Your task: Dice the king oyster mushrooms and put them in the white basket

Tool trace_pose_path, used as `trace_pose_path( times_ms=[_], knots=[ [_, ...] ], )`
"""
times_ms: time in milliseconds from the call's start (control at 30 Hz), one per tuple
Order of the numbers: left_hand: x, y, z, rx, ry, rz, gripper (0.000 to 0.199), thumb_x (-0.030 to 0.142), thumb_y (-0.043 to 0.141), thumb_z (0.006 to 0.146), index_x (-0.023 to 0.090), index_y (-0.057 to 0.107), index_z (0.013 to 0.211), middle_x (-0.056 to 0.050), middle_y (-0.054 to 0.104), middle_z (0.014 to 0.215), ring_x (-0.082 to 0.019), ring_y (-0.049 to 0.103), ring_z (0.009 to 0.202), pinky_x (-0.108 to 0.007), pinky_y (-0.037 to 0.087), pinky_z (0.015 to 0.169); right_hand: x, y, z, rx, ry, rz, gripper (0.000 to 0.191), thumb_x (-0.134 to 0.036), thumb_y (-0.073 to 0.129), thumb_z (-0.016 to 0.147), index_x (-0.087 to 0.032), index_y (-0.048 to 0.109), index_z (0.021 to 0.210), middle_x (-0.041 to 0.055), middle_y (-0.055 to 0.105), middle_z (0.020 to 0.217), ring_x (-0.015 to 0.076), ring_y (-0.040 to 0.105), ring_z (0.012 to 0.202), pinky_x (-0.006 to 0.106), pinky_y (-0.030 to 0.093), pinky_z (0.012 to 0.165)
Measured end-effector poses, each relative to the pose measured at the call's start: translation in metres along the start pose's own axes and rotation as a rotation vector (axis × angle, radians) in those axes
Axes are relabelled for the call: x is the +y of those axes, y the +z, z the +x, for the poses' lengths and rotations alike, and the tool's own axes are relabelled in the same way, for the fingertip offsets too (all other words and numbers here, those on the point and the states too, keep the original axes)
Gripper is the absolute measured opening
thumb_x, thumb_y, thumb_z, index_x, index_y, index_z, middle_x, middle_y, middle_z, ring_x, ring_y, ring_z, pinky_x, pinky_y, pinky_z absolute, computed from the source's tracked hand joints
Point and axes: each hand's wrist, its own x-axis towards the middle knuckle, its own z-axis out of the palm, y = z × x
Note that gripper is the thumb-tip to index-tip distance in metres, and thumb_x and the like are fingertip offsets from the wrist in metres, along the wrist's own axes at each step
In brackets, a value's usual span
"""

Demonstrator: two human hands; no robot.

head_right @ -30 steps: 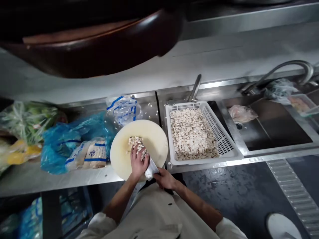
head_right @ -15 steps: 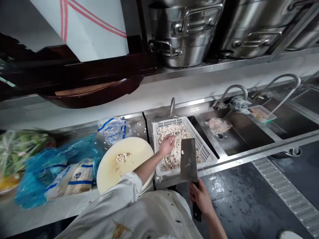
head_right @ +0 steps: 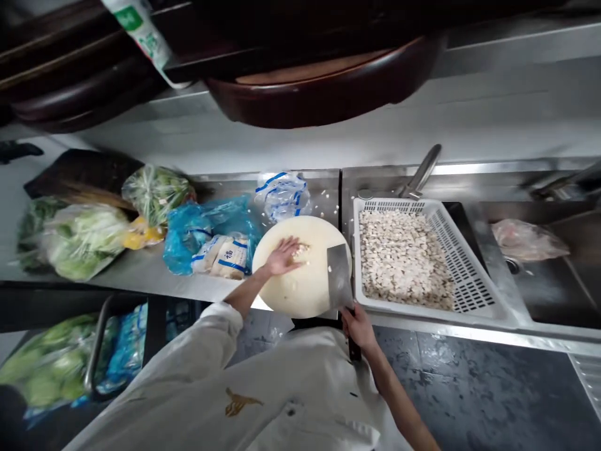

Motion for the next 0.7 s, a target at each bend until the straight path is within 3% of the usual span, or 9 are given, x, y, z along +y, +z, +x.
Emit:
trace_pose_path(
  times_ms=[100,233,300,367,500,567,700],
  knots=[
    [0.035,0.025,-0.010,0.053,0.064,-0.070,0.087,0.071,0.058,0.097,0.022,0.036,0.167,-0.009,0.035,0.173,-0.027,0.022,0.165,-0.050,0.014,0.137,-0.004,0.015,0.021,-0.038,0.016,-0.019,0.049,-0.063,0.073,0.076,-0.027,0.040,0.078,-0.0136,0.038,0.049,0.0078,0.036,0.036,0.023,0.035,0.037],
    [0.072,0.036,-0.032,0.177,0.036,-0.196,0.081,0.065,0.049,0.105,0.022,0.027,0.170,-0.009,0.035,0.173,-0.024,0.028,0.163,-0.046,0.025,0.136,-0.018,0.031,0.043,-0.109,0.030,-0.082,0.041,-0.054,0.073,0.078,-0.026,0.044,0.084,-0.0141,0.040,0.052,0.0079,0.038,0.038,0.022,0.038,0.039],
    [0.077,0.038,-0.049,0.182,0.044,-0.205,0.086,0.067,0.052,0.102,0.023,0.024,0.171,-0.010,0.028,0.175,-0.026,0.024,0.164,-0.048,0.027,0.135,-0.023,0.040,0.050,-0.169,0.052,-0.108,0.038,-0.051,0.072,0.078,-0.025,0.046,0.087,-0.0142,0.042,0.053,0.0077,0.037,0.039,0.022,0.038,0.040],
    [0.075,0.041,-0.062,0.187,0.057,-0.164,0.096,0.074,0.060,0.095,0.025,0.027,0.170,-0.012,0.018,0.178,-0.033,0.016,0.166,-0.056,0.022,0.135,-0.023,0.049,0.053,-0.192,0.077,-0.130,0.036,-0.050,0.071,0.078,-0.025,0.047,0.089,-0.0143,0.042,0.053,0.0075,0.037,0.039,0.021,0.037,0.040],
    [0.065,0.049,-0.046,0.364,-0.148,-0.143,0.086,0.067,0.064,0.095,0.025,0.039,0.165,-0.013,0.013,0.179,-0.042,0.003,0.166,-0.069,0.013,0.132,-0.014,0.073,0.046,-0.188,0.109,-0.132,0.028,-0.044,0.068,0.080,-0.025,0.049,0.090,-0.0140,0.041,0.051,0.0078,0.038,0.039,0.020,0.037,0.041],
    [0.062,0.051,-0.024,0.470,-0.296,-0.215,0.072,0.060,0.057,0.101,0.022,0.044,0.161,-0.016,0.026,0.175,-0.041,0.013,0.165,-0.067,0.018,0.132,-0.008,0.089,0.042,-0.237,0.096,-0.144,0.021,-0.037,0.064,0.082,-0.025,0.051,0.093,-0.0131,0.043,0.051,0.0090,0.041,0.039,0.020,0.037,0.042],
    [0.063,0.050,0.006,0.599,-0.510,-0.469,0.056,0.054,0.048,0.106,0.018,0.054,0.149,-0.017,0.061,0.147,-0.033,0.057,0.140,-0.056,0.044,0.122,-0.010,0.114,0.044,-0.326,0.069,-0.176,0.014,-0.026,0.061,0.082,-0.024,0.053,0.093,-0.0105,0.049,0.054,0.0109,0.052,0.044,0.019,0.041,0.046]
  ],
)
